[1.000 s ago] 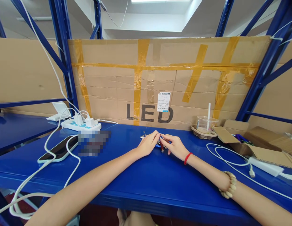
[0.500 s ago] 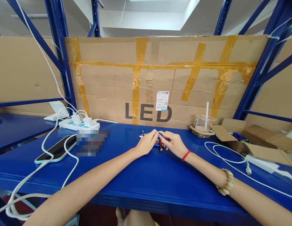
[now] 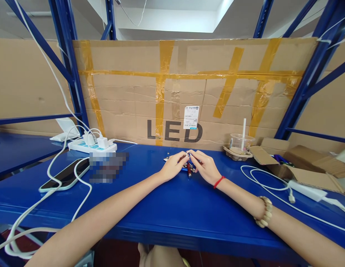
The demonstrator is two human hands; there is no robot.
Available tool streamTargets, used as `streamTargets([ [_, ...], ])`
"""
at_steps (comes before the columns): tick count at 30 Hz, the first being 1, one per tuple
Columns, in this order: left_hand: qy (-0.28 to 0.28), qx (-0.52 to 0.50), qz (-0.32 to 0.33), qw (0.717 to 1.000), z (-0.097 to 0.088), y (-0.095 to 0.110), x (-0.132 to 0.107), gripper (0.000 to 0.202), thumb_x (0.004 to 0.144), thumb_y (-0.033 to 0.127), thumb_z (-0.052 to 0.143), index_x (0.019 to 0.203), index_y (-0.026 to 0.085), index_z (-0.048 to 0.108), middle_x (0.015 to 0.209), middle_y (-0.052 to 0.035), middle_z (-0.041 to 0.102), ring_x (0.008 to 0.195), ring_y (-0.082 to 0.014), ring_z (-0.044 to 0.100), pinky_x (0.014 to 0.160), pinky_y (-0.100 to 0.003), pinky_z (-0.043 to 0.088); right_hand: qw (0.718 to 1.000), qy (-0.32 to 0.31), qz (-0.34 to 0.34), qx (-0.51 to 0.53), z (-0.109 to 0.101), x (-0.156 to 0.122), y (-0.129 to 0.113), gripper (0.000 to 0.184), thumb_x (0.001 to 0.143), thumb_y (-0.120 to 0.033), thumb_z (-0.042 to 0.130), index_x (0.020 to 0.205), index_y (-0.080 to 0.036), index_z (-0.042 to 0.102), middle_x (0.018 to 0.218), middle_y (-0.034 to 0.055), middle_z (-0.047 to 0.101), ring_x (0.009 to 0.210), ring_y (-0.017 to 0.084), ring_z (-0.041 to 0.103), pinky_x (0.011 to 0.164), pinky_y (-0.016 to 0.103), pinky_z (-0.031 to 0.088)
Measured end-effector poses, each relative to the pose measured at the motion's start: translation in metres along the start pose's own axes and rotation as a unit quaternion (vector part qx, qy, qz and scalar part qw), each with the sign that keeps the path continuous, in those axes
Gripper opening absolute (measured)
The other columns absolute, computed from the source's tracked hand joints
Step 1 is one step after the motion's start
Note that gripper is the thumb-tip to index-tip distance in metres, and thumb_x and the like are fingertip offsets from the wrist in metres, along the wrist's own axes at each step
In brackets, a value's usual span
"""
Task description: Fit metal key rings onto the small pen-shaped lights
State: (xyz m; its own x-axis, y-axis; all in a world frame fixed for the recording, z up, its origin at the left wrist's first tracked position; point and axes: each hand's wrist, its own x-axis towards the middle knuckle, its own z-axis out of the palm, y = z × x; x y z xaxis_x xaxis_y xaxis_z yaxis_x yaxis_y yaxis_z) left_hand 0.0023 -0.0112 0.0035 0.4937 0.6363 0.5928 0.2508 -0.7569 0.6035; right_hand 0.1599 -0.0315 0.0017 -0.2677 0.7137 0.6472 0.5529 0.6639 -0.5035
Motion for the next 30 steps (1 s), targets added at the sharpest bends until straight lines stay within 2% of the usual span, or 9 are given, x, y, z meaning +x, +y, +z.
streamTargets([
  [5, 0.017, -0.039, -0.017, 0.999, 0.003, 0.001, 0.001, 0.024, 0.082, 0.034, 0.043, 0.076, 0.012, 0.051, 0.064, 0.0005, 0.046, 0.061, -0.0095, 0.041, 0.057, -0.02, 0.035, 0.999, 0.003, -0.023, -0.041, -0.002, -0.001, 0.001, 0.037, 0.088, -0.038, 0.032, 0.115, -0.022, 0.051, 0.084, 0.0056, 0.05, 0.071, 0.013, 0.053, 0.065, 0.024, 0.048],
  [9, 0.033, -0.036, -0.026, 0.998, 0.006, 0.001, 0.001, 0.02, 0.08, 0.03, 0.047, 0.075, 0.011, 0.053, 0.069, -0.0011, 0.049, 0.064, -0.01, 0.044, 0.06, -0.021, 0.036, 0.992, 0.015, -0.085, -0.094, -0.002, 0.001, 0.003, 0.034, 0.089, -0.032, 0.031, 0.111, -0.02, 0.053, 0.084, 0.0057, 0.051, 0.078, 0.014, 0.052, 0.076, 0.025, 0.044],
  [12, 0.006, -0.005, -0.02, 1.0, 0.008, 0.002, 0.001, 0.018, 0.077, 0.029, 0.052, 0.074, 0.012, 0.057, 0.071, -0.0015, 0.051, 0.064, -0.0099, 0.046, 0.06, -0.021, 0.036, 0.984, 0.038, -0.109, -0.133, -0.004, 0.004, 0.005, 0.033, 0.089, -0.03, 0.031, 0.108, -0.016, 0.054, 0.082, 0.0063, 0.052, 0.08, 0.015, 0.051, 0.076, 0.025, 0.042],
  [15, -0.007, 0.022, -0.006, 1.0, 0.008, 0.002, 0.0, 0.016, 0.073, 0.029, 0.057, 0.075, 0.014, 0.061, 0.073, -0.0015, 0.052, 0.062, -0.0094, 0.045, 0.059, -0.021, 0.036, 0.984, 0.081, -0.084, -0.134, -0.007, 0.007, 0.008, 0.034, 0.089, -0.03, 0.031, 0.109, -0.015, 0.054, 0.083, 0.006, 0.053, 0.079, 0.014, 0.052, 0.075, 0.024, 0.042],
  [17, 0.041, 0.033, -0.018, 0.998, 0.005, -0.002, 0.001, 0.016, 0.074, 0.029, 0.057, 0.079, 0.015, 0.062, 0.076, -0.0015, 0.054, 0.062, -0.0093, 0.044, 0.061, -0.021, 0.037, 0.986, 0.081, -0.056, -0.134, -0.009, 0.008, 0.012, 0.035, 0.089, -0.032, 0.031, 0.111, -0.016, 0.053, 0.084, 0.0057, 0.054, 0.077, 0.014, 0.053, 0.074, 0.024, 0.042],
  [19, 0.11, 0.052, -0.042, 0.992, 0.0, -0.009, 0.002, 0.016, 0.076, 0.027, 0.054, 0.087, 0.018, 0.062, 0.078, -0.0012, 0.055, 0.065, -0.0103, 0.046, 0.063, -0.022, 0.037, 0.987, 0.056, -0.024, -0.149, -0.011, 0.008, 0.015, 0.036, 0.089, -0.032, 0.029, 0.112, -0.018, 0.053, 0.086, 0.0054, 0.055, 0.077, 0.014, 0.054, 0.073, 0.024, 0.042],
  [21, 0.143, 0.096, -0.067, 0.983, -0.007, -0.016, 0.003, 0.016, 0.075, 0.024, 0.055, 0.089, 0.021, 0.062, 0.08, -0.0005, 0.056, 0.068, -0.0113, 0.046, 0.069, -0.024, 0.036, 0.984, 0.02, 0.009, -0.177, -0.011, 0.007, 0.017, 0.035, 0.089, -0.032, 0.029, 0.11, -0.021, 0.054, 0.088, 0.0042, 0.057, 0.08, 0.015, 0.055, 0.071, 0.026, 0.042],
  [27, 0.08, 0.181, -0.095, 0.976, -0.012, -0.026, 0.006, 0.019, 0.07, 0.036, 0.063, 0.087, 0.03, 0.064, 0.093, 0.0009, 0.056, 0.093, -0.0188, 0.044, 0.084, -0.034, 0.027, 0.974, -0.041, 0.059, -0.217, -0.01, 0.005, 0.015, 0.03, 0.087, -0.03, 0.032, 0.101, -0.027, 0.058, 0.102, -0.002, 0.059, 0.093, 0.016, 0.054, 0.075, 0.027, 0.041],
  [30, 0.107, 0.17, -0.107, 0.974, -0.016, -0.029, 0.007, 0.025, 0.07, 0.035, 0.062, 0.095, 0.029, 0.062, 0.096, 0.0011, 0.056, 0.094, -0.0181, 0.045, 0.084, -0.032, 0.027, 0.973, -0.042, 0.065, -0.216, -0.011, 0.004, 0.014, 0.03, 0.086, -0.029, 0.032, 0.1, -0.027, 0.058, 0.102, -0.0023, 0.06, 0.091, 0.015, 0.055, 0.074, 0.027, 0.04],
])
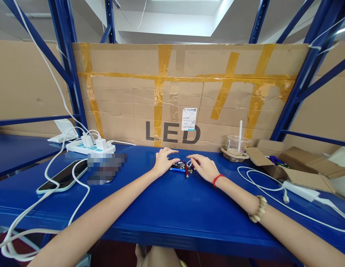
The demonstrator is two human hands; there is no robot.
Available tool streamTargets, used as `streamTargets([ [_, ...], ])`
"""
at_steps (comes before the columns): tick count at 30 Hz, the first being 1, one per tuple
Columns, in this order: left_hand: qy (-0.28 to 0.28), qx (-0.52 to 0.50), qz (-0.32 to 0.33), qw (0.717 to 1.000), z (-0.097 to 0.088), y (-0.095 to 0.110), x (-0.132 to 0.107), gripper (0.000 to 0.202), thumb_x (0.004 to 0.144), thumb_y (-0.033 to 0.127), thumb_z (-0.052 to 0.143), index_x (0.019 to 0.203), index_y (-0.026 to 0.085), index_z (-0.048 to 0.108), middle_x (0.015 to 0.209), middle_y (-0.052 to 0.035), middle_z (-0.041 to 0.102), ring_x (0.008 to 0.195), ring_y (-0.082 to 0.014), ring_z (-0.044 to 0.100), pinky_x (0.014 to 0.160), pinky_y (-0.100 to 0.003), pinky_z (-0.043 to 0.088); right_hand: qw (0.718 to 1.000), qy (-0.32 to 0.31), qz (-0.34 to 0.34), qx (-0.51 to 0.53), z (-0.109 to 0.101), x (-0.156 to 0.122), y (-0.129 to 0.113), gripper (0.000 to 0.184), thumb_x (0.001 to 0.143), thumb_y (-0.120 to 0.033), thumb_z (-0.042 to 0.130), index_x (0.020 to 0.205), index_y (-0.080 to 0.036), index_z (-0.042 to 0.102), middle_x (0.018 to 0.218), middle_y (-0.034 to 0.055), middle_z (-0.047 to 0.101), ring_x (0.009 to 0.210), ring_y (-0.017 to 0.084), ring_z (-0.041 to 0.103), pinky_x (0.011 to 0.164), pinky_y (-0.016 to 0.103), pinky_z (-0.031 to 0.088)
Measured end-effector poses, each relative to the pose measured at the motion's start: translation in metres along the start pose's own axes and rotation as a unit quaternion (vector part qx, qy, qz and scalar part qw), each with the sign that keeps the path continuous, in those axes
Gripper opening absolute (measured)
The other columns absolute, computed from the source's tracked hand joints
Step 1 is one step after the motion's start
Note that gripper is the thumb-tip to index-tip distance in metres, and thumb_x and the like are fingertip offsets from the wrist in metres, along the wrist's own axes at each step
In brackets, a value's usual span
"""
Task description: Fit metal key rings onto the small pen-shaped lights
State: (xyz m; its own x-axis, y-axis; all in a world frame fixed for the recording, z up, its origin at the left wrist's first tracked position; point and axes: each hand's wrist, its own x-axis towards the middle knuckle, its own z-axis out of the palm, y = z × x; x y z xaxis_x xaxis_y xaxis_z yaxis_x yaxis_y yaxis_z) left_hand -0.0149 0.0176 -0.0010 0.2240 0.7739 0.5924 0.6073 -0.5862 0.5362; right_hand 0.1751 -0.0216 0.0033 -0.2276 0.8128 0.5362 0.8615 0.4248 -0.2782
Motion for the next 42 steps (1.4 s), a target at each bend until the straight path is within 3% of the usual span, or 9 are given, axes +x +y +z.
streamTargets([
  [5, 0.056, 0.035, -0.058, 0.996, -0.017, -0.022, 0.009, 0.022, 0.08, 0.023, 0.046, 0.097, 0.026, 0.061, 0.092, -0.0003, 0.057, 0.083, -0.0154, 0.048, 0.081, -0.033, 0.028, 0.998, -0.028, 0.047, -0.009, -0.003, -0.001, 0.0, 0.033, 0.086, -0.027, 0.027, 0.105, -0.029, 0.054, 0.076, -0.0028, 0.062, 0.073, 0.014, 0.057, 0.062, 0.025, 0.037],
  [10, -0.09, 0.105, 0.035, 0.99, -0.027, -0.043, 0.011, 0.023, 0.075, 0.042, 0.052, 0.074, 0.022, 0.064, 0.085, -0.0016, 0.056, 0.085, -0.0185, 0.046, 0.08, -0.034, 0.027, 0.998, -0.035, 0.053, 0.0, -0.002, -0.001, -0.001, 0.033, 0.086, -0.024, 0.026, 0.106, -0.029, 0.051, 0.069, -0.0041, 0.06, 0.068, 0.013, 0.055, 0.06, 0.024, 0.035],
  [14, -0.148, 0.087, 0.061, 0.983, -0.025, -0.048, 0.009, 0.03, 0.067, 0.048, 0.058, 0.072, 0.018, 0.061, 0.08, -0.0021, 0.054, 0.081, -0.0177, 0.046, 0.076, -0.032, 0.029, 0.998, -0.036, 0.051, 0.005, -0.001, 0.0, 0.0, 0.033, 0.085, -0.024, 0.026, 0.106, -0.029, 0.051, 0.069, -0.0037, 0.06, 0.067, 0.012, 0.055, 0.059, 0.024, 0.034],
  [23, -0.116, -0.019, 0.005, 0.993, -0.017, -0.039, 0.011, 0.039, 0.082, 0.046, 0.036, 0.088, 0.015, 0.058, 0.086, -0.0036, 0.059, 0.075, -0.0137, 0.051, 0.067, -0.024, 0.037, 0.997, -0.035, 0.07, 0.021, 0.001, 0.0, -0.001, 0.032, 0.085, -0.026, 0.027, 0.105, -0.03, 0.052, 0.072, -0.0037, 0.061, 0.07, 0.013, 0.056, 0.061, 0.024, 0.035],
  [26, -0.113, -0.023, -0.005, 0.993, -0.019, -0.039, 0.011, 0.038, 0.075, 0.048, 0.047, 0.082, 0.014, 0.06, 0.08, -0.0034, 0.059, 0.07, -0.0136, 0.05, 0.062, -0.023, 0.037, 0.996, -0.046, 0.073, 0.015, 0.001, 0.0, -0.001, 0.031, 0.085, -0.028, 0.029, 0.105, -0.03, 0.052, 0.072, -0.004, 0.061, 0.073, 0.014, 0.057, 0.062, 0.025, 0.035],
  [30, -0.146, 0.006, 0.031, 0.989, -0.019, -0.037, 0.008, 0.027, 0.068, 0.043, 0.058, 0.073, 0.017, 0.063, 0.078, -0.002, 0.058, 0.07, -0.0136, 0.048, 0.063, -0.024, 0.036, 0.996, -0.046, 0.07, 0.011, 0.001, 0.001, -0.002, 0.031, 0.085, -0.028, 0.029, 0.105, -0.03, 0.052, 0.072, -0.0034, 0.061, 0.073, 0.014, 0.057, 0.061, 0.024, 0.035],
  [35, -0.12, 0.077, 0.092, 0.986, -0.018, -0.032, 0.007, 0.025, 0.085, 0.022, 0.036, 0.092, 0.024, 0.061, 0.092, -0.0011, 0.055, 0.086, -0.0152, 0.045, 0.076, -0.029, 0.029, 0.996, -0.05, 0.068, 0.008, 0.0, 0.0, -0.004, 0.031, 0.085, -0.028, 0.03, 0.105, -0.029, 0.052, 0.069, -0.0033, 0.06, 0.07, 0.014, 0.056, 0.059, 0.024, 0.035],
  [38, -0.144, 0.195, 0.192, 0.951, -0.02, -0.03, 0.006, 0.036, 0.083, 0.006, 0.031, 0.099, 0.023, 0.058, 0.097, -0.002, 0.053, 0.09, -0.0154, 0.043, 0.075, -0.029, 0.026, 0.996, -0.054, 0.07, 0.008, 0.001, -0.001, -0.003, 0.031, 0.084, -0.029, 0.03, 0.105, -0.029, 0.052, 0.07, -0.0034, 0.06, 0.068, 0.013, 0.056, 0.059, 0.024, 0.034],
  [42, -0.165, 0.259, 0.232, 0.923, -0.022, -0.029, 0.007, 0.031, 0.086, 0.01, 0.034, 0.102, 0.023, 0.057, 0.099, -0.0025, 0.051, 0.089, -0.0146, 0.043, 0.074, -0.028, 0.025, 0.996, -0.059, 0.073, -0.003, 0.002, 0.0, -0.003, 0.029, 0.084, -0.03, 0.031, 0.105, -0.03, 0.052, 0.069, -0.0042, 0.059, 0.066, 0.013, 0.055, 0.058, 0.024, 0.034],
])
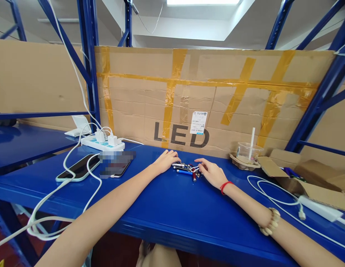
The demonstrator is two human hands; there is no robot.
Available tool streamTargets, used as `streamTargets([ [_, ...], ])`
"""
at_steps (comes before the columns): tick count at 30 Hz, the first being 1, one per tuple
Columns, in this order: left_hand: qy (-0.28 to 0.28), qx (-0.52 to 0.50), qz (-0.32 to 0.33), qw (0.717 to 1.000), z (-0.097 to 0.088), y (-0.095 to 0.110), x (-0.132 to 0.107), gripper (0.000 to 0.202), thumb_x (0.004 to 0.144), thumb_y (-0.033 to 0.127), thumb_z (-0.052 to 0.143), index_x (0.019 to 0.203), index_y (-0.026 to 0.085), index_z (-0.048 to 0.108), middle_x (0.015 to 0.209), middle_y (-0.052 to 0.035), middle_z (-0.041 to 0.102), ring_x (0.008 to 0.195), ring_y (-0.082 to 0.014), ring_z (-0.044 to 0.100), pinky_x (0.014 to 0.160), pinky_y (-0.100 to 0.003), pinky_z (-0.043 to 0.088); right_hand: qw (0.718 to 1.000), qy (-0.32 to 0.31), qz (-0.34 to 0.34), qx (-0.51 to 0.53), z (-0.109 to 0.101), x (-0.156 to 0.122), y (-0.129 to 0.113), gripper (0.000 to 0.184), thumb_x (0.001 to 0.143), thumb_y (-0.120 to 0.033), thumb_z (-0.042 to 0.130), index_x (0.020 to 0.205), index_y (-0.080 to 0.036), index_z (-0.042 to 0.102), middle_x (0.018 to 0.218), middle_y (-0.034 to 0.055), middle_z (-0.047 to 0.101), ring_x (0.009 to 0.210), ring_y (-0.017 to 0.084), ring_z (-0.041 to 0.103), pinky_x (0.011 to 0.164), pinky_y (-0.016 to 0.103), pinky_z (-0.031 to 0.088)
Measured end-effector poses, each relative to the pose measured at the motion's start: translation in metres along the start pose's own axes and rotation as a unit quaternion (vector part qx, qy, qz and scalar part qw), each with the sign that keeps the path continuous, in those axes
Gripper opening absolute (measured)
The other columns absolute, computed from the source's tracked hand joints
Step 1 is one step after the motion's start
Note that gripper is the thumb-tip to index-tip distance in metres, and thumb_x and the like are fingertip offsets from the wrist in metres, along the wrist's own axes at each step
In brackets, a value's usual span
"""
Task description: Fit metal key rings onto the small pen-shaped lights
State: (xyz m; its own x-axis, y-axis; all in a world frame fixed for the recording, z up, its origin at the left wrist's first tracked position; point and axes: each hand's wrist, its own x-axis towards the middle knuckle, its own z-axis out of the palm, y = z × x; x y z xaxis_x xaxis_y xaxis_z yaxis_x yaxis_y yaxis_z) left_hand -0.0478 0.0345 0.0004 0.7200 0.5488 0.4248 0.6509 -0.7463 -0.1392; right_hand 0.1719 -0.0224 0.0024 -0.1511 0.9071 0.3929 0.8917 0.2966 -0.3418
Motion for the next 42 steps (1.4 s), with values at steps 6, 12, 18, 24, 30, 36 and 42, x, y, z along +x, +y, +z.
streamTargets([
  [6, -0.012, -0.018, -0.019, 1.0, 0.0, 0.0, 0.001, 0.019, 0.086, 0.017, 0.041, 0.093, 0.02, 0.058, 0.096, -0.0016, 0.051, 0.087, -0.0134, 0.045, 0.071, -0.025, 0.026, 1.0, -0.003, -0.001, -0.007, 0.001, 0.0, -0.001, 0.028, 0.082, -0.031, 0.034, 0.102, -0.029, 0.053, 0.069, -0.0042, 0.058, 0.065, 0.013, 0.054, 0.057, 0.023, 0.034],
  [12, 0.007, -0.022, -0.001, 1.0, -0.004, 0.004, 0.002, 0.013, 0.083, 0.015, 0.046, 0.083, 0.017, 0.059, 0.088, -0.0011, 0.056, 0.082, -0.0135, 0.048, 0.072, -0.026, 0.027, 1.0, 0.01, -0.008, 0.001, 0.002, 0.001, 0.001, 0.028, 0.08, -0.03, 0.036, 0.105, -0.029, 0.05, 0.075, -0.0043, 0.059, 0.068, 0.013, 0.055, 0.058, 0.024, 0.037],
  [18, 0.172, -0.185, -0.109, 0.961, -0.007, 0.01, 0.005, 0.014, 0.083, 0.022, 0.046, 0.089, 0.018, 0.058, 0.089, -0.0007, 0.058, 0.082, -0.0123, 0.05, 0.073, -0.023, 0.034, 0.997, 0.058, -0.037, 0.024, 0.002, 0.001, -0.001, 0.025, 0.081, -0.036, 0.04, 0.1, -0.028, 0.053, 0.077, -0.0033, 0.057, 0.062, 0.011, 0.053, 0.059, 0.024, 0.039],
  [24, 0.212, -0.379, -0.184, 0.882, -0.003, 0.042, 0.014, 0.012, 0.075, 0.021, 0.053, 0.079, 0.014, 0.062, 0.075, -0.0007, 0.061, 0.066, -0.0106, 0.05, 0.061, -0.02, 0.038, 0.993, 0.056, -0.096, 0.038, 0.001, -0.001, -0.006, 0.027, 0.079, -0.045, 0.046, 0.098, -0.029, 0.056, 0.081, -0.0029, 0.055, 0.057, 0.008, 0.051, 0.054, 0.022, 0.039],
  [30, 0.177, -0.562, -0.194, 0.785, 0.0, 0.057, 0.017, 0.015, 0.072, 0.022, 0.056, 0.081, 0.01, 0.061, 0.077, -0.0045, 0.061, 0.072, -0.0119, 0.054, 0.069, -0.021, 0.04, 0.985, 0.093, -0.134, 0.049, 0.003, -0.001, -0.006, 0.022, 0.08, -0.04, 0.046, 0.087, -0.025, 0.06, 0.083, -0.0008, 0.056, 0.058, 0.008, 0.051, 0.051, 0.021, 0.037],
  [36, 0.143, -0.645, -0.236, 0.713, 0.003, 0.052, 0.017, 0.019, 0.072, 0.023, 0.058, 0.085, 0.009, 0.062, 0.082, -0.0073, 0.062, 0.077, -0.0135, 0.056, 0.075, -0.024, 0.042, 0.986, 0.103, -0.107, 0.079, 0.006, 0.004, 0.0, 0.018, 0.078, -0.036, 0.049, 0.081, -0.022, 0.06, 0.077, -0.0005, 0.059, 0.058, 0.009, 0.053, 0.056, 0.021, 0.04],
  [42, 0.137, -0.644, -0.222, 0.719, 0.001, 0.055, 0.016, 0.032, 0.07, 0.032, 0.061, 0.092, 0.01, 0.063, 0.089, -0.0089, 0.063, 0.081, -0.0155, 0.056, 0.077, -0.026, 0.043, 0.987, 0.088, -0.102, 0.083, 0.005, 0.003, -0.002, 0.021, 0.077, -0.038, 0.048, 0.084, -0.021, 0.057, 0.061, -0.0026, 0.059, 0.052, 0.009, 0.052, 0.053, 0.021, 0.039],
])
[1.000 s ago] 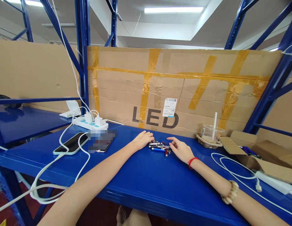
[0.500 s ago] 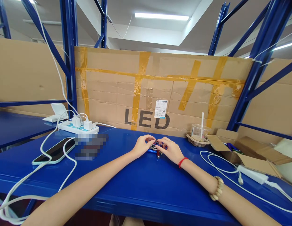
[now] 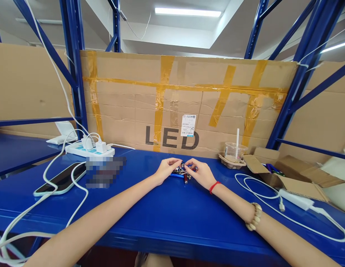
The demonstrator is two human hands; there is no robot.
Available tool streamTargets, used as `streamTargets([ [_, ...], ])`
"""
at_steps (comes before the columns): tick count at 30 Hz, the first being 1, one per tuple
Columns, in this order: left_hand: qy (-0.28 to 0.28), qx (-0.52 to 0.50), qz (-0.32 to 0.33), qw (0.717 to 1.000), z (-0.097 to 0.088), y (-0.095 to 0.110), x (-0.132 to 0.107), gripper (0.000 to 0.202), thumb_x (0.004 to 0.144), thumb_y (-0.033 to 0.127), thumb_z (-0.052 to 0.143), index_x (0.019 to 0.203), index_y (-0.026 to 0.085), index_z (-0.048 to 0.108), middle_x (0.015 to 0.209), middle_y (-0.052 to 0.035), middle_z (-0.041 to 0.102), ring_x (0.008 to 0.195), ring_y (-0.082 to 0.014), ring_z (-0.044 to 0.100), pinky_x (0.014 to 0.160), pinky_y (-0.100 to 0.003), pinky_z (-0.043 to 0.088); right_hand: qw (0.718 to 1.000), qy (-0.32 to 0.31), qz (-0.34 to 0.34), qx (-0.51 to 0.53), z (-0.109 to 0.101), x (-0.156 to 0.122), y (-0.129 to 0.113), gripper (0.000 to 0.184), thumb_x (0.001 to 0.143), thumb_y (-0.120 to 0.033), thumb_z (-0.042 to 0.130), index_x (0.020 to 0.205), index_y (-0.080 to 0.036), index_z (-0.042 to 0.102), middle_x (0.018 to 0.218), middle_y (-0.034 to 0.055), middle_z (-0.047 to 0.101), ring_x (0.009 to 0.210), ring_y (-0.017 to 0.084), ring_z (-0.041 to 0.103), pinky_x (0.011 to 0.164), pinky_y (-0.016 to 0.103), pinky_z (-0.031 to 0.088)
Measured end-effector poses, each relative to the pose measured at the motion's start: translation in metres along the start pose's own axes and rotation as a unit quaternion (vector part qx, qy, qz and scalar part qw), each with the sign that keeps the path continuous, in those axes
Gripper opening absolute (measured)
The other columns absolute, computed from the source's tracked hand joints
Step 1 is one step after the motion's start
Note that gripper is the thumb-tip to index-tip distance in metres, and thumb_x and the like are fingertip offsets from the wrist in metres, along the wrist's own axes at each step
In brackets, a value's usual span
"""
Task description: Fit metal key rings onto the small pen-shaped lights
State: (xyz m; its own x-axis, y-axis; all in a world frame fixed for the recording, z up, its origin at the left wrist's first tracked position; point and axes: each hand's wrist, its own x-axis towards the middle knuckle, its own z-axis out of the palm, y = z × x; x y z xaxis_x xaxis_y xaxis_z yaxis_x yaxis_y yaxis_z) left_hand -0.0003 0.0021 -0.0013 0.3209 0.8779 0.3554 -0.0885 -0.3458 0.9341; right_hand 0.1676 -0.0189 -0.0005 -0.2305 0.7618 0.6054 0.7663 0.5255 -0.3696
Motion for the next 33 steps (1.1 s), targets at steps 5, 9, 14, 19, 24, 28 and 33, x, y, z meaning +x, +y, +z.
streamTargets([
  [5, -0.009, 0.054, -0.008, 0.998, 0.0027, 0.0033, -0.0032, 0.028, 0.068, 0.028, 0.063, 0.089, 0.01, 0.065, 0.085, -0.0083, 0.064, 0.078, -0.0151, 0.057, 0.077, -0.027, 0.043, 1.0, -0.016, -0.026, 0.0, -0.0016, -0.0016, -0.0033, 0.018, 0.078, -0.037, 0.047, 0.083, -0.022, 0.055, 0.072, -0.0027, 0.062, 0.056, 0.009, 0.054, 0.054, 0.02, 0.04],
  [9, -0.028, 0.072, 0.01, 0.997, 0.0025, 0.0016, -0.0034, 0.027, 0.065, 0.023, 0.065, 0.089, 0.01, 0.064, 0.084, -0.0075, 0.064, 0.075, -0.0131, 0.056, 0.073, -0.025, 0.043, 0.999, -0.015, -0.034, -0.009, -0.0031, -0.0019, -0.0041, 0.018, 0.081, -0.036, 0.045, 0.086, -0.023, 0.055, 0.078, -0.0023, 0.063, 0.059, 0.009, 0.055, 0.056, 0.021, 0.041],
  [14, -0.023, 0.115, 0.01, 0.993, 0.0027, 0.0018, -0.0037, 0.025, 0.068, 0.018, 0.061, 0.091, 0.009, 0.064, 0.087, -0.0084, 0.063, 0.076, -0.0129, 0.054, 0.072, -0.025, 0.042, 0.998, -0.047, -0.041, 0.01, -0.0017, -0.0007, -0.0002, 0.02, 0.084, -0.039, 0.041, 0.089, -0.023, 0.052, 0.073, -0.0032, 0.062, 0.059, 0.01, 0.056, 0.059, 0.022, 0.042],
  [19, -0.026, 0.146, 0.027, 0.989, 0.004, 0.002, -0.0032, 0.022, 0.07, 0.012, 0.052, 0.089, 0.01, 0.063, 0.085, -0.0063, 0.063, 0.074, -0.012, 0.053, 0.07, -0.023, 0.041, 0.994, -0.085, -0.044, 0.049, -0.0006, -0.0004, 0.0034, 0.017, 0.085, -0.037, 0.039, 0.09, -0.023, 0.049, 0.081, -0.0033, 0.062, 0.054, 0.007, 0.055, 0.057, 0.021, 0.042],
  [24, -0.014, 0.174, 0.048, 0.983, 0.0028, -0.0033, -0.0004, 0.023, 0.067, 0.01, 0.049, 0.085, 0.011, 0.063, 0.077, -0.0035, 0.062, 0.07, -0.0117, 0.053, 0.069, -0.022, 0.042, 0.996, -0.065, -0.059, -0.005, -0.0024, -0.0006, 0.0009, 0.017, 0.085, -0.034, 0.039, 0.091, -0.024, 0.052, 0.082, -0.0026, 0.061, 0.055, 0.008, 0.053, 0.057, 0.021, 0.041],
  [28, -0.014, 0.17, 0.045, 0.984, 0.0022, -0.0037, -0.0002, 0.025, 0.067, 0.01, 0.047, 0.087, 0.01, 0.063, 0.078, -0.0035, 0.062, 0.069, -0.0117, 0.053, 0.067, -0.022, 0.041, 0.996, -0.046, -0.077, -0.015, -0.0015, 0.0003, 0.0019, 0.018, 0.085, -0.032, 0.04, 0.091, -0.023, 0.054, 0.083, -0.0009, 0.06, 0.056, 0.009, 0.05, 0.058, 0.022, 0.041],
  [33, -0.025, 0.127, 0.029, 0.991, 0.0029, -0.0009, -0.0016, 0.027, 0.07, 0.01, 0.044, 0.088, 0.01, 0.064, 0.076, -0.0035, 0.062, 0.071, -0.0122, 0.054, 0.067, -0.021, 0.04, 0.995, -0.038, -0.088, 0.008, -0.0007, 0.0006, 0.0031, 0.022, 0.086, -0.034, 0.038, 0.091, -0.021, 0.055, 0.085, 0.0016, 0.056, 0.055, 0.009, 0.048, 0.058, 0.023, 0.041],
])
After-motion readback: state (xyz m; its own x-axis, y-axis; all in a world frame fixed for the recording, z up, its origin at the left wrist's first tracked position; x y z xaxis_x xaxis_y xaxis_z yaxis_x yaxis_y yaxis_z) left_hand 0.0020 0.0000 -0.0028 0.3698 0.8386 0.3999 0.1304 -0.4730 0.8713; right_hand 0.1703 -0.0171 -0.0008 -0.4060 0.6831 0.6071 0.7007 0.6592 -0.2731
